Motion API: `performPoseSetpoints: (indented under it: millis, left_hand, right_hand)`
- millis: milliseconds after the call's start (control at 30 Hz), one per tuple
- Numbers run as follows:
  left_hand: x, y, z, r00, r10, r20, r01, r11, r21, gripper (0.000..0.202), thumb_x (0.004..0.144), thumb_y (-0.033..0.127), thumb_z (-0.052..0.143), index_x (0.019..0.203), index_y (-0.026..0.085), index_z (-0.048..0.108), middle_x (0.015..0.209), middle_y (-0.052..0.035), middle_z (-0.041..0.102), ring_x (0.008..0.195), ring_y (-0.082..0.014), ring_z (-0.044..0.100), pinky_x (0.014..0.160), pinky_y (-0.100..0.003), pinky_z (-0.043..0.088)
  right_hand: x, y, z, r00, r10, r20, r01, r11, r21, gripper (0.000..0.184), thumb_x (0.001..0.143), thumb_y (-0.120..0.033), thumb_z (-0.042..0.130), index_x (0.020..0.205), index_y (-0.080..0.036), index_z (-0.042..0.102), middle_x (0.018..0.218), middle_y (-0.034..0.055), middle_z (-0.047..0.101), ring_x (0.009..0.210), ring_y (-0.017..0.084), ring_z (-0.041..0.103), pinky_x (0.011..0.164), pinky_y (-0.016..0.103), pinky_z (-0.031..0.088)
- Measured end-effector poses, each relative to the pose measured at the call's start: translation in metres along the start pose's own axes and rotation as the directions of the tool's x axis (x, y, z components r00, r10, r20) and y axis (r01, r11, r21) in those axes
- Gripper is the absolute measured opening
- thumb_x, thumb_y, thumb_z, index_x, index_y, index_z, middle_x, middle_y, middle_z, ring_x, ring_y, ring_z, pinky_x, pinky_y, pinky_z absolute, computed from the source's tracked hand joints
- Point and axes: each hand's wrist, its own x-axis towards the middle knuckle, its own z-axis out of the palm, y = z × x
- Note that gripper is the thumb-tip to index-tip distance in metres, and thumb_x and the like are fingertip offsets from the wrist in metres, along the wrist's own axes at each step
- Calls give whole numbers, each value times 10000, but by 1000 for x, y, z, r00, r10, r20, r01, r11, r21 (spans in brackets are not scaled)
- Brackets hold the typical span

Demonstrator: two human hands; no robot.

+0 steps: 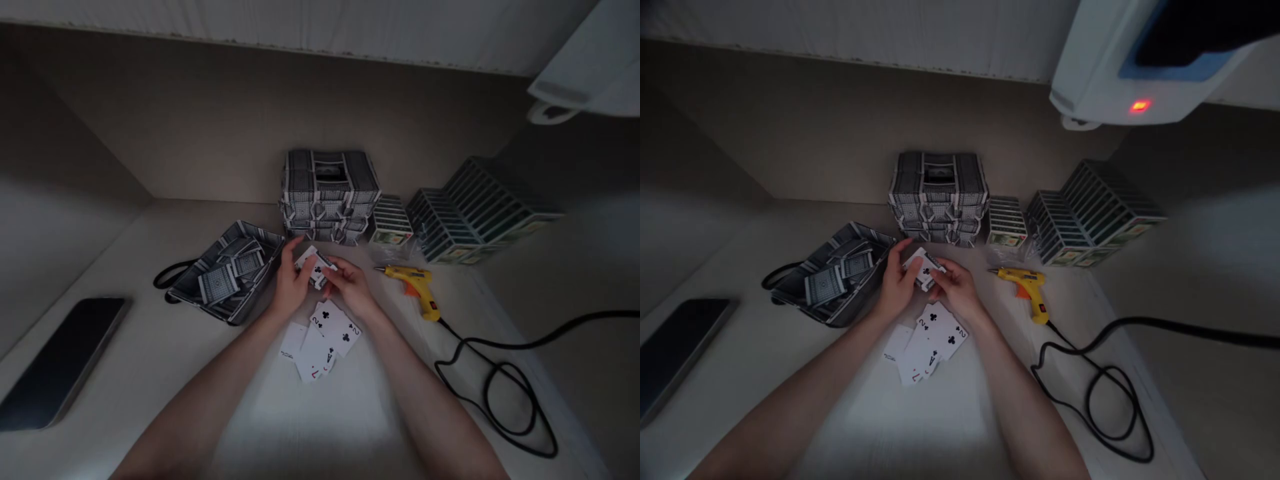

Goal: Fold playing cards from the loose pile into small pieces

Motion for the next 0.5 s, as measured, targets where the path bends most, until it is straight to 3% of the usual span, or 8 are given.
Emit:
performPoseSetpoints:
  millis: [133, 233, 333, 500]
  left_hand:
    - [0, -3, 1, 994, -103, 35, 106, 985, -134, 419, 839, 427, 462, 1195, 210, 420, 633, 42, 526, 460, -72, 458, 443, -191, 394]
    - [0, -1, 2, 991, -112, 75, 121, 985, -120, 293, 828, 432, 478, 931, 166, 546, 539, 49, 481, 439, -70, 440, 435, -188, 372]
    - [-1, 1, 3, 991, -83, 103, 88, 995, -41, 325, 822, 438, 483, 699, 144, 547, 492, 41, 449, 442, -66, 426, 437, -186, 354]
    - [1, 3, 4, 991, -124, 48, 130, 981, -145, 337, 789, 429, 535, 985, 156, 555, 556, 52, 478, 425, -64, 407, 399, -189, 358]
  right_hand:
    - [2, -2, -2, 999, 10, -38, -9, 1000, 23, 295, 670, -416, 675, 764, -161, 561, 438, -31, 571, 359, 101, 495, 397, 221, 397]
    - [3, -1, -3, 997, 15, -77, -11, 998, 57, 313, 655, -438, 682, 694, -166, 532, 469, -16, 597, 391, 108, 532, 407, 217, 411]
    - [3, -1, -3, 997, 36, -69, -32, 997, 64, 335, 641, -452, 689, 677, -162, 526, 516, 4, 634, 400, 113, 554, 403, 218, 426]
    - [1, -4, 0, 998, 57, -30, -56, 998, 39, 344, 640, -460, 689, 663, -166, 514, 568, 21, 667, 375, 99, 545, 377, 209, 425]
